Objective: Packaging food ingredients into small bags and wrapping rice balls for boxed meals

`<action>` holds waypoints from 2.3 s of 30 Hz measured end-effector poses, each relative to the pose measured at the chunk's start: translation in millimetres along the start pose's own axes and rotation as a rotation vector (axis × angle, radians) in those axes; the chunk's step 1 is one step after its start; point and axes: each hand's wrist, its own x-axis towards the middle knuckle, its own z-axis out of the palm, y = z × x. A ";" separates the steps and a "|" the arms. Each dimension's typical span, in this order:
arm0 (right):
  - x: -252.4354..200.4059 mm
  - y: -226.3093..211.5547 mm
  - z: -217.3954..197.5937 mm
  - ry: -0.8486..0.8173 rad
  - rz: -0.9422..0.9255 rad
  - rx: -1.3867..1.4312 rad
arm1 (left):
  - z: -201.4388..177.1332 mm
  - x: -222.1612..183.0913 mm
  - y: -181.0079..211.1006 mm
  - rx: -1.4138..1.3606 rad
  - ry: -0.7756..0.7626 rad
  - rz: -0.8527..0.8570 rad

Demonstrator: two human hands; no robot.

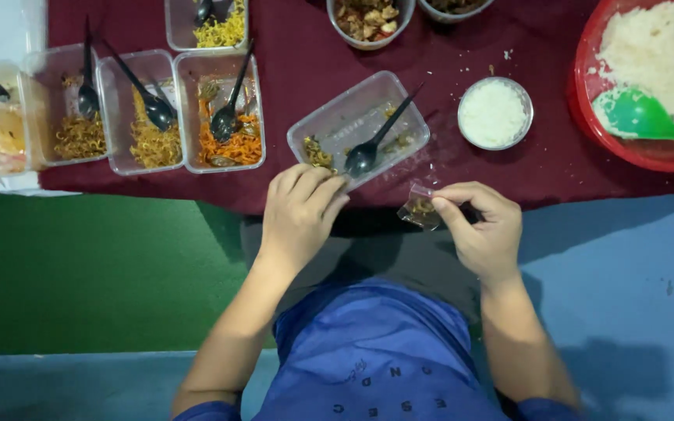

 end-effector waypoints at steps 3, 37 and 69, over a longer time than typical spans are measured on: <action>-3.1 7.9 -5.5 0.041 0.035 0.003 | -2.3 2.0 -6.0 0.053 -0.042 0.018; -2.8 -2.5 19.6 -0.127 0.018 -0.005 | -28.4 9.9 34.5 -0.630 -0.064 -0.282; 81.8 39.6 -3.2 -0.037 -0.034 -0.755 | -32.1 5.3 -40.5 -0.302 0.154 -0.580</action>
